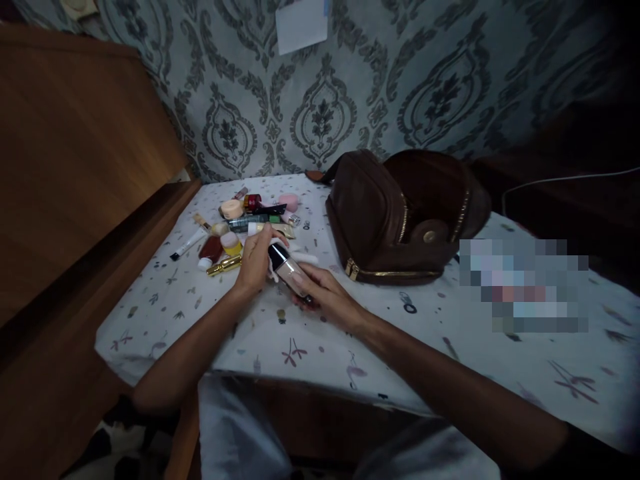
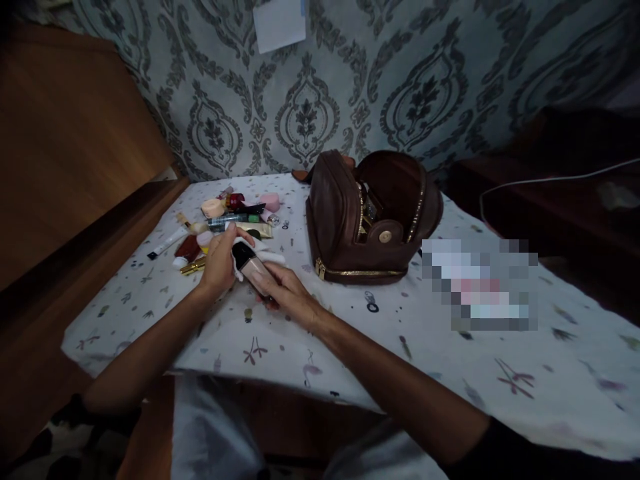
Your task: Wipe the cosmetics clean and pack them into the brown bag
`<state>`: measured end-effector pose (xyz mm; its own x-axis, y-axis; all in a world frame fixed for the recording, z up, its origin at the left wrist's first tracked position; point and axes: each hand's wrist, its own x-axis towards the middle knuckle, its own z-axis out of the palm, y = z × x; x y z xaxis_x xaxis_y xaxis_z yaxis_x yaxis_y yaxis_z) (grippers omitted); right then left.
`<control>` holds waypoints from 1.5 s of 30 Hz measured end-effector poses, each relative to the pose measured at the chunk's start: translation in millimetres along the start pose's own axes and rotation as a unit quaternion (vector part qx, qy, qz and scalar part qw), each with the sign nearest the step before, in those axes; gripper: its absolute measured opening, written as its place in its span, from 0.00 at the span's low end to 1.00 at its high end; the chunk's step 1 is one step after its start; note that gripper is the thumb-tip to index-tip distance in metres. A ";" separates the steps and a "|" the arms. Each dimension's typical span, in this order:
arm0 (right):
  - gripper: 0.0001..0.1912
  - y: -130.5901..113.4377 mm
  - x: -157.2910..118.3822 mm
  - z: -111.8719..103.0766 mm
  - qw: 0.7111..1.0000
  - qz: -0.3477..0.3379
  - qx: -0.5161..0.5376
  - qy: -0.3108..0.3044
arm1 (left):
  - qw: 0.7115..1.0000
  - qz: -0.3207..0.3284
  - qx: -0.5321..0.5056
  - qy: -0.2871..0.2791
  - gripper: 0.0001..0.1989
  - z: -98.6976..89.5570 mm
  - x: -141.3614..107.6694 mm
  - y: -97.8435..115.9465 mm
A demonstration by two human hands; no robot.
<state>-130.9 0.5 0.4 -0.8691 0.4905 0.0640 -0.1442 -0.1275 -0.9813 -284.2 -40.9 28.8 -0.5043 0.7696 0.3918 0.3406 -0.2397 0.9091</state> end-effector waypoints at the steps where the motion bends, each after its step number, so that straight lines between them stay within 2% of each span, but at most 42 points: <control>1: 0.26 0.3 0.1 0.0 1.000 -0.005 -0.004 0.000 | 1.000 -0.015 -0.018 0.013 0.32 1.3 -0.2 -0.5; 4: 0.25 0.3 0.2 0.4 1.000 -0.019 -0.019 0.009 | 0.997 -0.043 -0.060 0.027 0.32 5.3 -1.7 -3.8; 9: 0.22 3.6 0.7 0.6 0.998 -0.032 -0.018 0.047 | 0.995 -0.041 -0.088 0.005 0.29 10.9 -3.8 -12.0; 13: 0.24 12.5 3.2 0.0 0.998 -0.011 0.018 0.067 | 0.997 -0.045 -0.049 0.047 0.27 12.7 -4.4 -13.0; 17: 0.23 13.1 4.4 2.4 0.997 0.002 0.074 0.018 | 0.996 -0.044 -0.064 0.042 0.28 10.7 -6.4 -11.8; 20: 0.23 7.8 4.4 4.0 0.994 0.007 0.108 -0.032 | 0.995 -0.071 -0.062 0.040 0.30 9.3 -9.2 -11.2; 23: 0.22 4.2 5.2 2.8 0.994 0.004 0.112 -0.016 | 0.995 -0.080 -0.018 0.056 0.32 10.0 -11.1 -9.7; 26: 0.23 4.5 6.8 -0.2 0.995 -0.006 0.088 0.045 | 0.998 -0.036 0.035 0.038 0.34 13.0 -13.0 -7.5; 31: 0.23 5.9 10.1 -5.5 0.987 -0.052 0.045 0.143 | 0.996 0.016 0.035 -0.081 0.34 19.1 -19.6 -6.3; 34: 0.24 4.3 11.1 -9.3 0.979 -0.072 0.036 0.189 | 0.991 0.033 0.023 -0.128 0.32 21.3 -23.4 -6.2; 38: 0.25 3.1 10.9 -13.3 0.977 -0.076 0.039 0.193 | 0.985 0.080 0.025 -0.151 0.28 20.4 -24.1 -5.9; 42: 0.29 5.1 10.6 -14.0 0.982 -0.072 0.010 0.173 | 0.980 0.144 0.067 -0.120 0.27 15.5 -18.9 -7.2; 45: 0.32 6.1 9.8 -12.9 0.986 -0.082 0.003 0.146 | 0.979 0.160 0.081 -0.097 0.27 12.4 -15.2 -8.4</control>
<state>-134.2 15.7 -7.2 -0.6607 0.7321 0.1657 -0.2748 -0.0304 -0.9610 -269.5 -43.3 13.5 -0.1971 0.7719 0.6044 0.5852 -0.4020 0.7042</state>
